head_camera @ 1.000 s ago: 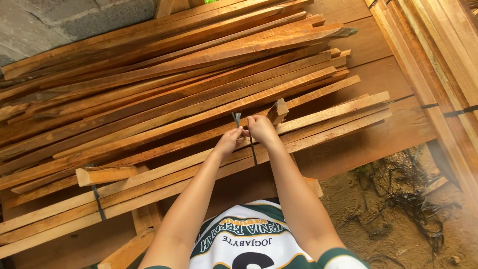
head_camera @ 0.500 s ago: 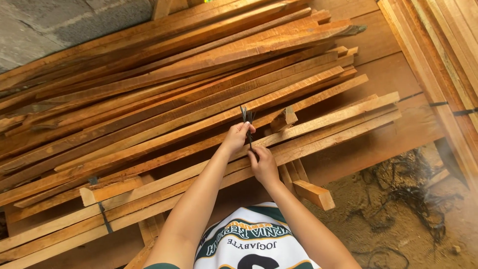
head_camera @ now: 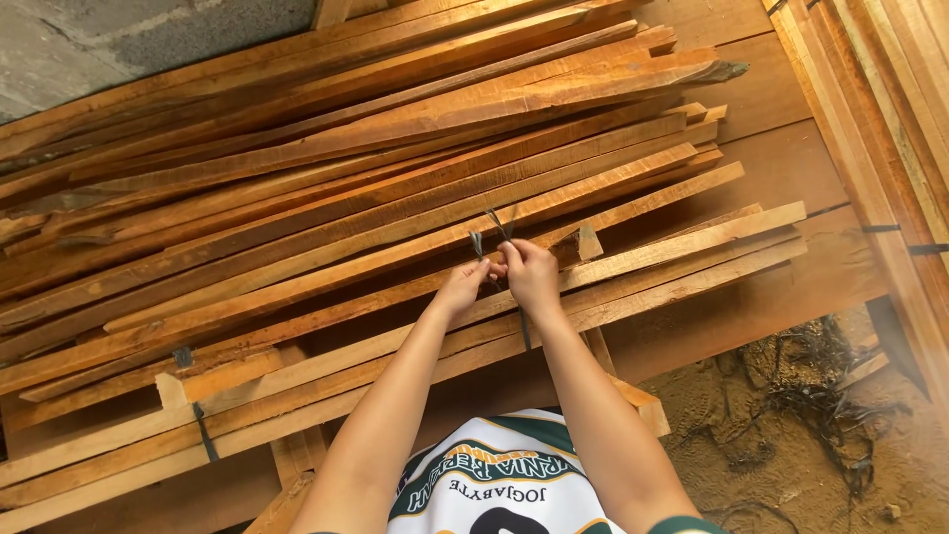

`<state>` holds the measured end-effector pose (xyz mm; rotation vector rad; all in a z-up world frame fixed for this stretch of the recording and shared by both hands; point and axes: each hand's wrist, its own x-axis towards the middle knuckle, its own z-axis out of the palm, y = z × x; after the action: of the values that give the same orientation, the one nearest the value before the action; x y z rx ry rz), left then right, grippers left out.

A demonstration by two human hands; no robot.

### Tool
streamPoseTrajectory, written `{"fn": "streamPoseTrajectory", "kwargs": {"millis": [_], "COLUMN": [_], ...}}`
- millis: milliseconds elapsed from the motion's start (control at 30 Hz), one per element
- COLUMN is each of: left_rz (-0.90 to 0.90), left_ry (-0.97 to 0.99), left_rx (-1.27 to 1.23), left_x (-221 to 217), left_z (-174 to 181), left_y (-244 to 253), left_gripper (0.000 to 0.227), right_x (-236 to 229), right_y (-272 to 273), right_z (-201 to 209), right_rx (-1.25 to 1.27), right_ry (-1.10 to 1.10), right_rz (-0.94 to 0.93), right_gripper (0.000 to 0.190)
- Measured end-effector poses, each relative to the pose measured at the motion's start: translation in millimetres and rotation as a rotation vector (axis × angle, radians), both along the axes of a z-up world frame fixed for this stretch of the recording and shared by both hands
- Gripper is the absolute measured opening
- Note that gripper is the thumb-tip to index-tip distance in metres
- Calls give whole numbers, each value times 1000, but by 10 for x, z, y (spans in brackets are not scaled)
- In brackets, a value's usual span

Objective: The recorder is organizing and bundling wooden slats using ties on a workbench.

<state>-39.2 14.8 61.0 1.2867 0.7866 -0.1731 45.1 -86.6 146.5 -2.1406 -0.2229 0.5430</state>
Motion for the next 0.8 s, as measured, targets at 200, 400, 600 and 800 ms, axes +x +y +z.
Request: {"fn": "streamPoseTrajectory", "kwargs": {"millis": [200, 400, 600, 800], "left_rz": [-88, -31, -30, -171], "left_ry": [7, -3, -10, 21], "left_rx": [-58, 105, 194, 553], "left_x": [39, 74, 72, 9], "left_z": [286, 187, 139, 39], "left_y": [-53, -40, -142, -139], "left_gripper": [27, 36, 33, 30], "right_x": [420, -63, -520, -495], "right_y": [260, -23, -503, -498], "right_z": [-404, -110, -47, -408], "right_rx": [-294, 59, -148, -237], "right_ry": [69, 18, -254, -342], "right_rz": [240, -116, 196, 198], "right_gripper": [23, 51, 20, 15]}}
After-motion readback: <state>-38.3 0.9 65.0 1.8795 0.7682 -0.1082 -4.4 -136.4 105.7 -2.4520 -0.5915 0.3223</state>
